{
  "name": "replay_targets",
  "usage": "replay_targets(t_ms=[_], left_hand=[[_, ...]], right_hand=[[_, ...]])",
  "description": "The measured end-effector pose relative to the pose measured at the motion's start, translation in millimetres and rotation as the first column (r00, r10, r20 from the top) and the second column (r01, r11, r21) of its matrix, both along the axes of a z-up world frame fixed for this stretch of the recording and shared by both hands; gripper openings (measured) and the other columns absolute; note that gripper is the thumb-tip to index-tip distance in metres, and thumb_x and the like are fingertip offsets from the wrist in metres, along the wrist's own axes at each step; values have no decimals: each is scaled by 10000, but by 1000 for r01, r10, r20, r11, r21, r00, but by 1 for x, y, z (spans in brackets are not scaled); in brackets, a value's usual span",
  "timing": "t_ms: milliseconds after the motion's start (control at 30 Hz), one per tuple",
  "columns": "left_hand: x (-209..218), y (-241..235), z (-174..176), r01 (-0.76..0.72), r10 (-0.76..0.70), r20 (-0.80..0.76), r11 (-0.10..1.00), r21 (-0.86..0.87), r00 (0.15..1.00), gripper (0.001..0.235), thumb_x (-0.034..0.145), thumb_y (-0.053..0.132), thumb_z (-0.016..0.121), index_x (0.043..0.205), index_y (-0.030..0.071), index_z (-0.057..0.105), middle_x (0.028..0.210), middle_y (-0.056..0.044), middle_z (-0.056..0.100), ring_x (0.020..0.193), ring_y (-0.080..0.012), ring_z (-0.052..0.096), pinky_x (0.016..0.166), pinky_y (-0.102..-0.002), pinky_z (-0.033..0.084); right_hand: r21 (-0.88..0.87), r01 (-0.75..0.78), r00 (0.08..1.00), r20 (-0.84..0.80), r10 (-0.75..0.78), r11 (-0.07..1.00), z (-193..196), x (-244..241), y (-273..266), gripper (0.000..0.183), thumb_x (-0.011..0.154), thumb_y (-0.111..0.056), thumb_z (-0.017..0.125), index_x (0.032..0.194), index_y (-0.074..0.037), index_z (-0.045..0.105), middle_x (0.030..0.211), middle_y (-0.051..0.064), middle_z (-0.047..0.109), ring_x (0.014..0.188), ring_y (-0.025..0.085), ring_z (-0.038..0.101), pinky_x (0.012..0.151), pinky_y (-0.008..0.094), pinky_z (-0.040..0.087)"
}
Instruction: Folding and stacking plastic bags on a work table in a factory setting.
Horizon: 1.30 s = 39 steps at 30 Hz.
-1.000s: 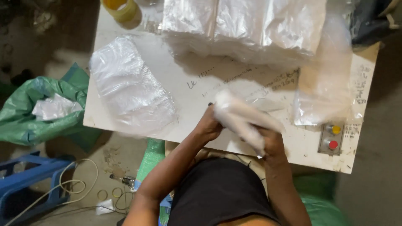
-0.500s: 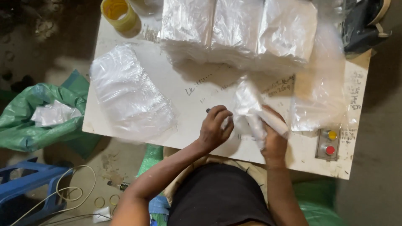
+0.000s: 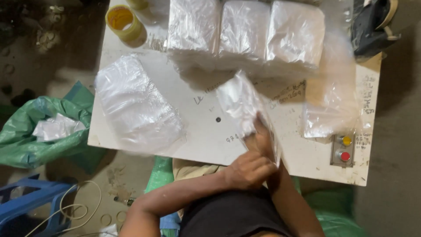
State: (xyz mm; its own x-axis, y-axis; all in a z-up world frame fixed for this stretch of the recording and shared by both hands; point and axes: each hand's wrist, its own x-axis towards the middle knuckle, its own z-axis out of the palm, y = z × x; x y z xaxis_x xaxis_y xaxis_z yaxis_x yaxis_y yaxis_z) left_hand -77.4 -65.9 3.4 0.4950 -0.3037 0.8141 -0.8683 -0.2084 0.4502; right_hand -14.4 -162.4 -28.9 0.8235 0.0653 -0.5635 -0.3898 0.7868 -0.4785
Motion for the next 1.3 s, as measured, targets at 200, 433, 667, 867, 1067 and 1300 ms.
replay_targets(t_ms=[200, 433, 667, 867, 1067, 1300], left_hand=[[33, 50, 7, 215, -233, -339, 972, -92, 911, 207, 1055, 149, 581, 1080, -43, 657, 804, -248, 586, 711, -481, 608, 590, -540, 509], [111, 123, -24, 70, 191, -513, 892, 446, 837, 550, 1115, 464, 281, 1533, 158, 464, 1537, -152, 496, 1478, -316, 404, 1257, -479, 187], [108, 94, -30, -61, 460, -260, 574, 816, 849, 769, 1039, 594, 343, 1635, 110, 289, 1688, -182, 294, 1595, -321, 172, 1292, -530, -15], [109, 103, -61, -284, 496, -310, 798, 532, 811, 487, 1092, 265, 338, 1468, 54, 562, 1580, -150, 476, 1526, -302, 337, 1294, -487, 64], [105, 114, -37, -30, 556, -213, 395, 918, 803, 709, 975, 389, 460, 1610, 107, 315, 1703, -77, 239, 1591, -311, 31, 1282, -545, -120], [98, 116, -69, -378, 547, -140, 719, 583, 825, 548, 1074, 299, 400, 1524, -7, 471, 1627, -213, 384, 1534, -350, 305, 1293, -477, 126]], right_hand=[[119, -124, 988, 108, 112, 985, 14, 23, 24, 351, 1021, -278, 562, 1265, -47, 665, 1308, 169, 699, 1206, 316, 670, 1084, 493, 482], [-126, -265, 962, 26, 270, 956, -38, 28, 19, 371, 997, -219, 582, 1340, -78, 602, 1237, 230, 693, 1103, 374, 688, 885, 531, 547], [-614, 176, 976, 210, -55, 769, 64, 11, -37, 30, 982, -62, 665, 1001, -44, 681, 1061, 171, 738, 938, 280, 757, 809, 368, 598], [-837, -1, 810, 320, 492, 546, 58, 17, 56, 580, 993, -51, 421, 1572, -84, 450, 1108, -13, 629, 1117, 121, 643, 999, 202, 457], [-844, 534, 471, 237, 850, -60, -40, 44, 92, 932, 931, -718, 502, 1564, -41, 409, 1645, 195, 361, 1557, 364, 278, 1297, 519, 156], [-959, 279, 526, 115, 842, -43, -39, 35, -93, 770, 891, -511, 726, 1524, -126, 516, 1599, 131, 464, 1509, 336, 373, 1279, 504, 178]])
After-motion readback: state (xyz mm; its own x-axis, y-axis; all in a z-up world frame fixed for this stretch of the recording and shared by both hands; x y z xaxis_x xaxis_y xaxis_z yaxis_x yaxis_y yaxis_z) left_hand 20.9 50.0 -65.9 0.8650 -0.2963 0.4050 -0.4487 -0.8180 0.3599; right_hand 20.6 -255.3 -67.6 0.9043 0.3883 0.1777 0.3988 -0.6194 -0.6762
